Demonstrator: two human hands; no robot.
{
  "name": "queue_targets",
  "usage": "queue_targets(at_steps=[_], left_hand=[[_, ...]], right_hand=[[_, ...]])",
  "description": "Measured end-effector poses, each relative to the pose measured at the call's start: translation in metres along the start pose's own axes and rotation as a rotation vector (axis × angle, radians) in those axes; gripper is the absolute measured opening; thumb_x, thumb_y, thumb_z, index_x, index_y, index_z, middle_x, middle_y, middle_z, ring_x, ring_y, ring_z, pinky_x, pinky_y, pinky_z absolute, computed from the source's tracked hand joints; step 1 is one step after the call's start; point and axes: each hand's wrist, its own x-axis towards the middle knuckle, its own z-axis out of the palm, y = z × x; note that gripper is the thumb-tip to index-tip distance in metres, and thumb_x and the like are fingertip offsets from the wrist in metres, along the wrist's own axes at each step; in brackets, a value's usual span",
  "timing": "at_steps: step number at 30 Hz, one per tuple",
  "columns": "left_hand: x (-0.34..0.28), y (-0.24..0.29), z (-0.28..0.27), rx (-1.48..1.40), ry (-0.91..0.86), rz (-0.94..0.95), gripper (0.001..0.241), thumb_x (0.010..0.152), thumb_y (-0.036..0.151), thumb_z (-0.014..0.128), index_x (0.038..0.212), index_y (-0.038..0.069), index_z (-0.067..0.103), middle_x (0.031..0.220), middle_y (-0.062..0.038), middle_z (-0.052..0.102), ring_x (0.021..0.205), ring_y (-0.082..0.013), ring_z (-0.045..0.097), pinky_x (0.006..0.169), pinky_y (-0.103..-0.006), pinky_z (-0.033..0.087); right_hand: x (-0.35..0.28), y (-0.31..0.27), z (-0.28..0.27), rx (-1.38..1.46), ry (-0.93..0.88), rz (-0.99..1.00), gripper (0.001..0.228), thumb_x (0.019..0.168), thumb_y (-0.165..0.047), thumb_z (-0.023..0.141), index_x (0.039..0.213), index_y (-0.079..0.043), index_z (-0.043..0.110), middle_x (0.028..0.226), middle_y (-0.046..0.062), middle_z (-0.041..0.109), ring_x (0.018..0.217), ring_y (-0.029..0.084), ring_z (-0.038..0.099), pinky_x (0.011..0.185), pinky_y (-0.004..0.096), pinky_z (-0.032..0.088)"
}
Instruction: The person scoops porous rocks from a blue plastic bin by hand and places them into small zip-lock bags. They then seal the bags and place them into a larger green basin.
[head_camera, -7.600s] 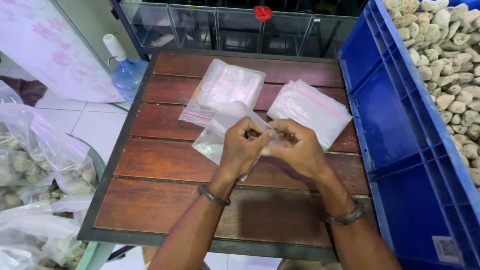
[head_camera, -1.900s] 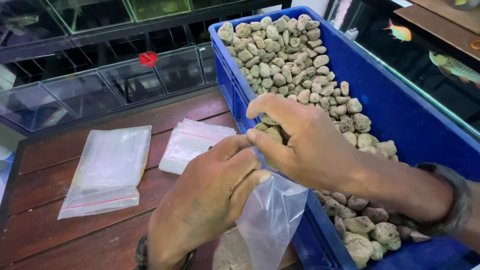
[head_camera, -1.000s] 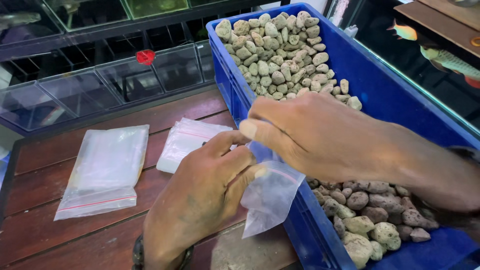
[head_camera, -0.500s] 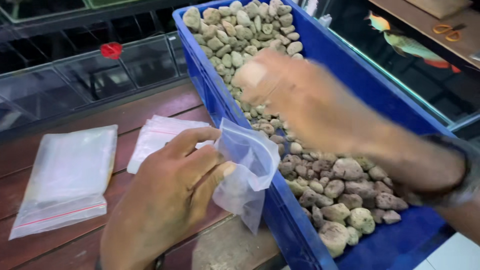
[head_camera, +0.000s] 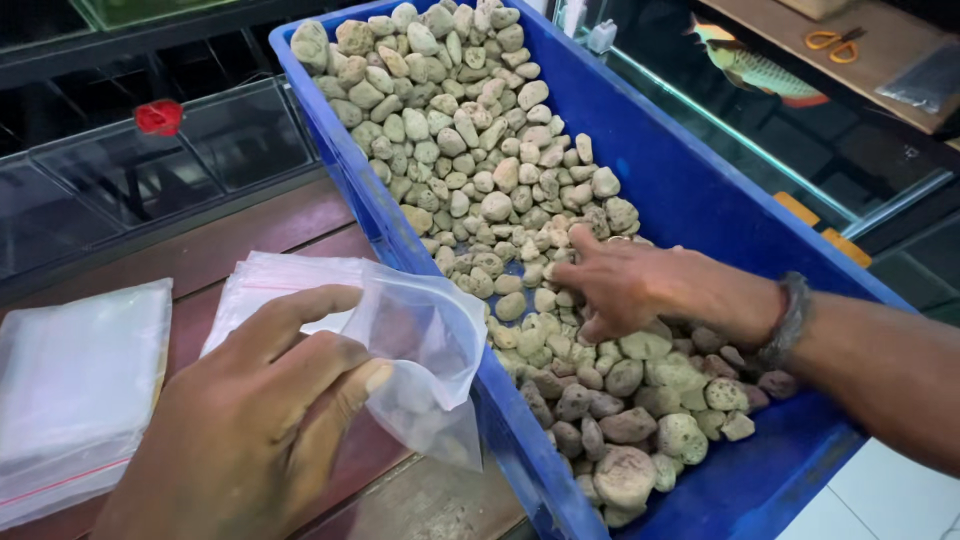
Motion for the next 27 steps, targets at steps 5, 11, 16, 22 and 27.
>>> queue_targets(at_steps=[5,11,16,22,27], left_hand=[[-0.001,-0.003,0.002,0.038,-0.004,0.000,0.007,0.089,0.019,0.070,0.096,0.015,0.070,0.131,-0.009,0.068,0.097,-0.0264,0.071,0.070,-0.0411,0.057],[-0.001,-0.001,0.000,0.014,0.008,0.030,0.008,0.090,0.018,0.068,0.098,0.015,0.070,0.131,-0.009,0.068,0.097,-0.0237,0.072,0.071,-0.0368,0.057],[-0.002,-0.003,-0.002,-0.009,0.012,0.082,0.011,0.091,0.018,0.068,0.100,0.013,0.069,0.130,-0.012,0.066,0.103,-0.0263,0.071,0.078,-0.0377,0.057],[0.004,0.010,-0.007,-0.070,0.040,0.063,0.010,0.094,0.020,0.068,0.091,0.011,0.068,0.121,-0.009,0.068,0.098,-0.0243,0.072,0.081,-0.0393,0.054],[0.003,0.012,-0.012,-0.137,-0.034,-0.017,0.017,0.099,0.023,0.060,0.092,0.008,0.064,0.130,-0.013,0.064,0.094,-0.0320,0.071,0.068,-0.0441,0.054]], right_hand=[[0.003,-0.010,0.003,0.010,0.004,-0.033,0.069,0.096,-0.026,0.068,0.155,-0.031,0.032,0.145,0.000,0.036,0.109,0.023,0.056,0.085,0.036,0.058],[0.024,-0.007,0.016,-0.043,0.017,-0.071,0.044,0.101,-0.036,0.059,0.144,-0.029,0.050,0.125,0.002,0.051,0.100,0.019,0.058,0.081,0.033,0.057],[0.033,-0.004,0.012,-0.119,0.053,-0.197,0.005,0.090,-0.017,0.065,0.095,-0.018,0.066,0.079,-0.003,0.062,0.071,0.014,0.056,0.060,0.029,0.046],[0.046,0.038,0.009,0.019,0.306,-0.492,0.047,0.074,-0.029,0.077,0.120,-0.019,0.073,0.119,0.007,0.075,0.110,0.029,0.070,0.092,0.044,0.055],[-0.041,0.026,-0.045,0.373,0.482,-0.571,0.039,0.082,-0.031,0.074,0.120,-0.023,0.076,0.127,-0.002,0.077,0.111,0.015,0.075,0.095,0.038,0.058]])
